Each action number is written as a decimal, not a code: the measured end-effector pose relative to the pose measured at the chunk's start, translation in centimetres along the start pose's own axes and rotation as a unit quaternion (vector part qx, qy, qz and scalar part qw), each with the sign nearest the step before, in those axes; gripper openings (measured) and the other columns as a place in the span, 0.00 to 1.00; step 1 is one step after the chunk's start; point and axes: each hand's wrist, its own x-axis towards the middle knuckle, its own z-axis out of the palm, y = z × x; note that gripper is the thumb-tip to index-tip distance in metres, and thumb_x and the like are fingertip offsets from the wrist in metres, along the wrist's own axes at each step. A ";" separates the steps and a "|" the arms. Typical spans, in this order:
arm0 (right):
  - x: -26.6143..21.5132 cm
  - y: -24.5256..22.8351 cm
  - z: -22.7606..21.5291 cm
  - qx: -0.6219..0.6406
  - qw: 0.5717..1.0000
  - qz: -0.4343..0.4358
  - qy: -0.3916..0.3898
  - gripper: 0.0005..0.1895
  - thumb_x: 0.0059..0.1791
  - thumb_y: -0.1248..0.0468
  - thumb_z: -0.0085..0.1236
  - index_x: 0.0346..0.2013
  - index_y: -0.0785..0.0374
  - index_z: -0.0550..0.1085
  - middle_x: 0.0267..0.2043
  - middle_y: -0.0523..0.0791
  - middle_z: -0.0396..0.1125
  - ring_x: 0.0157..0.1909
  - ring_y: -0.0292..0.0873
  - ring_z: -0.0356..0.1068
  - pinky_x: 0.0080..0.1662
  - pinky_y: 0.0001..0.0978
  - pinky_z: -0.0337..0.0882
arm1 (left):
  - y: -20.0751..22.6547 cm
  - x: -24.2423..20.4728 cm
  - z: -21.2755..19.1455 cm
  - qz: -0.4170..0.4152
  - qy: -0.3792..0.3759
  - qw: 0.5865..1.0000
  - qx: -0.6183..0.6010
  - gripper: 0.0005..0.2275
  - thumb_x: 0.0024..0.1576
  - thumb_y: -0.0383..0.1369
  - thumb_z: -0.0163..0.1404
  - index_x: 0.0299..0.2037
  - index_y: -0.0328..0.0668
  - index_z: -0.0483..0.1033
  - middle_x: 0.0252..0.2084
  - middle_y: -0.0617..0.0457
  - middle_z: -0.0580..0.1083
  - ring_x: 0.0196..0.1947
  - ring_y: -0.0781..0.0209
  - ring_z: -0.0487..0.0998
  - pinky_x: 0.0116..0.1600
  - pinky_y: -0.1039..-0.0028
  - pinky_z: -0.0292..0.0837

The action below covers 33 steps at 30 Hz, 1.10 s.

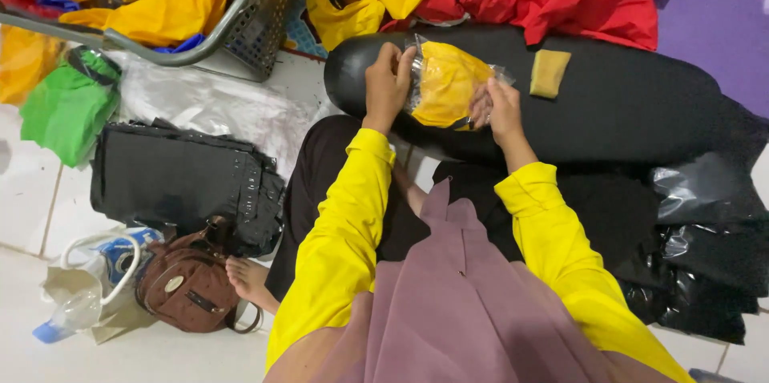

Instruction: Folding a yellow rain cover and inserting it into a plastic packaging bag while sitting on the floor.

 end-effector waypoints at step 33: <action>1.5 -3.3 7.1 -0.544 0.801 -0.246 0.038 0.36 0.61 0.45 0.28 0.79 0.62 0.48 0.81 0.57 0.41 0.80 0.63 0.34 0.66 0.74 0.18 | -2.1 -2.4 6.0 0.192 -0.132 0.945 0.228 0.25 0.65 0.44 0.36 0.75 0.65 0.57 0.80 0.53 0.53 0.81 0.44 0.48 0.80 0.44 0.36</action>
